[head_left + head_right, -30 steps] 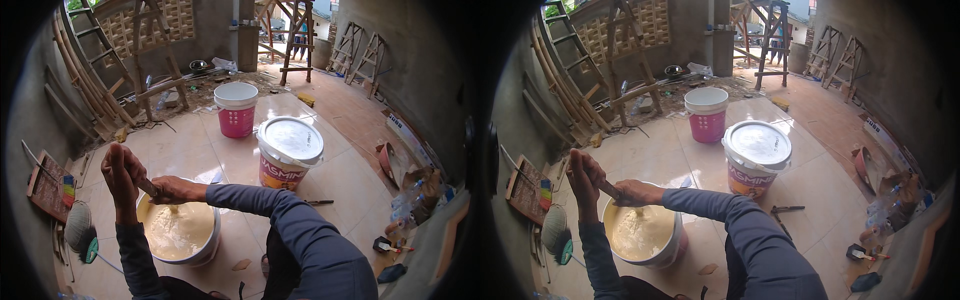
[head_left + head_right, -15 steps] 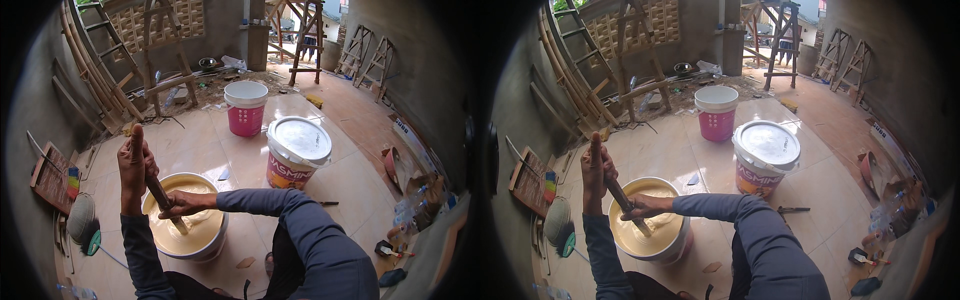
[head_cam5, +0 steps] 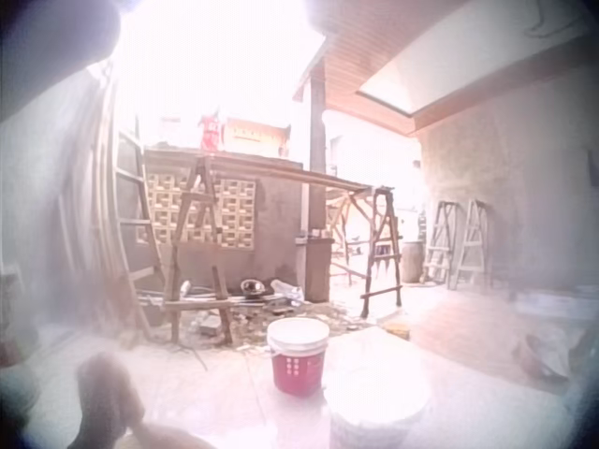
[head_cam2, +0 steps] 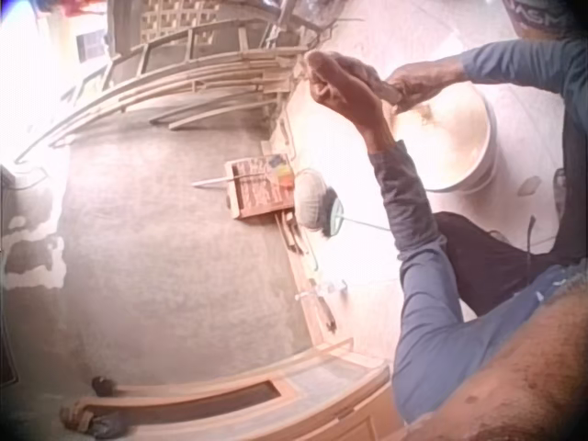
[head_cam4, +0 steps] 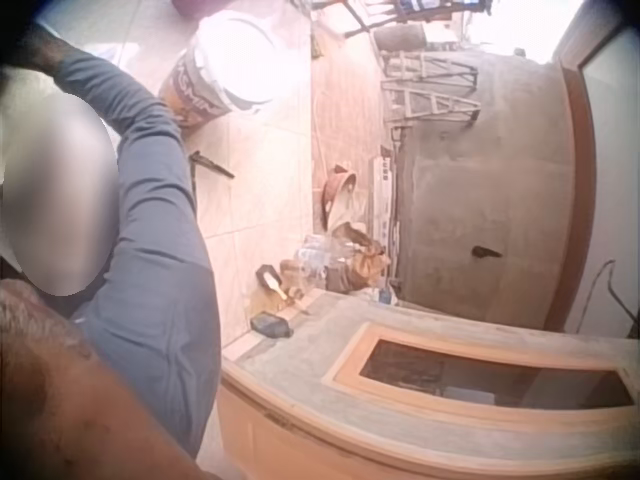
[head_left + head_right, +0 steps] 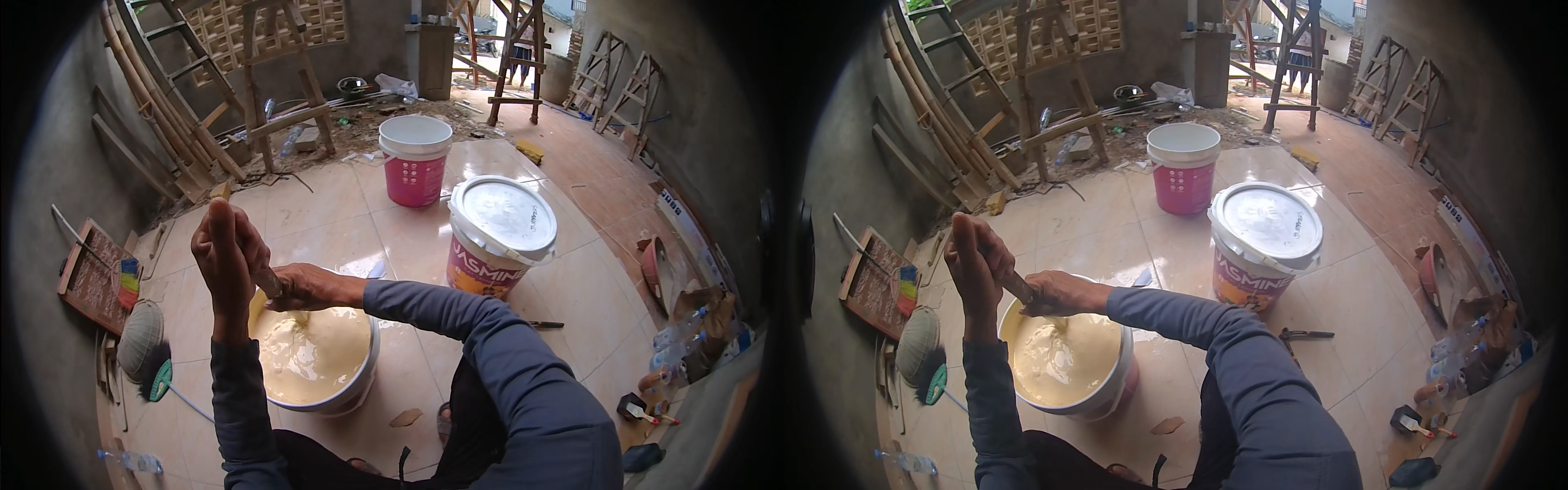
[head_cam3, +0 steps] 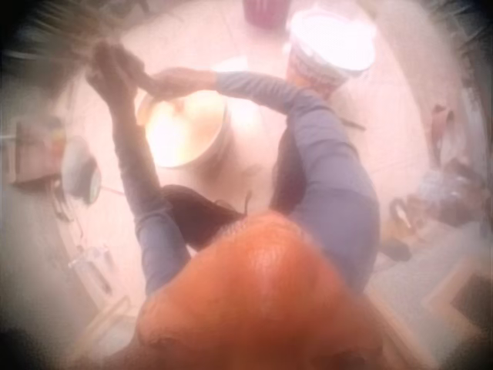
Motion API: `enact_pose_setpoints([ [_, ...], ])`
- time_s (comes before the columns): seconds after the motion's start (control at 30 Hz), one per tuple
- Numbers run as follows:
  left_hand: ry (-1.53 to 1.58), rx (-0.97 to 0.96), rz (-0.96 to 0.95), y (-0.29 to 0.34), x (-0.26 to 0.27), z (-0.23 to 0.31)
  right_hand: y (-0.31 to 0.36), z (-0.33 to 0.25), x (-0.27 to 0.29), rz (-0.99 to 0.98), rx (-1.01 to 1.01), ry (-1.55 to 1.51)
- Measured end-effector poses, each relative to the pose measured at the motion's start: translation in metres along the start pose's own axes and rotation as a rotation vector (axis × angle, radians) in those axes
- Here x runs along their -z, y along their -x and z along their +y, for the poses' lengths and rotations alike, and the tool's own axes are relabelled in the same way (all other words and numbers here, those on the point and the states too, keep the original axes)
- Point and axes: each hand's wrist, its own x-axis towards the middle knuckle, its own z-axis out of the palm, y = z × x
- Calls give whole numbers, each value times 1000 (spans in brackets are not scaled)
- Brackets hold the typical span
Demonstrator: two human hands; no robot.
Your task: The person sits on the floor and stirs a creamy yellow liquid in a bucket using a wooden stick. The person continues to mix the contents thoroughly throughout the clip.
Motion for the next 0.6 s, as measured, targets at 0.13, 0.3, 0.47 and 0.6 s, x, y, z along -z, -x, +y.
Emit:
enact_pose_setpoints([
  [0.13, 40, 82, 22, -10, 14, -17, 9, 10, 1, -52, -116, 69],
  [0.3, -12, 241, 67, -15, 24, -6, 16, 4, -16, -127, -124, -227],
  [0.47, -28, 308, -1, -13, 22, -2, 22, -14, -35, -164, -195, -418],
  [0.6, -85, 192, -65, -4, 10, 15, 14, -18, -41, -204, -149, -452],
])
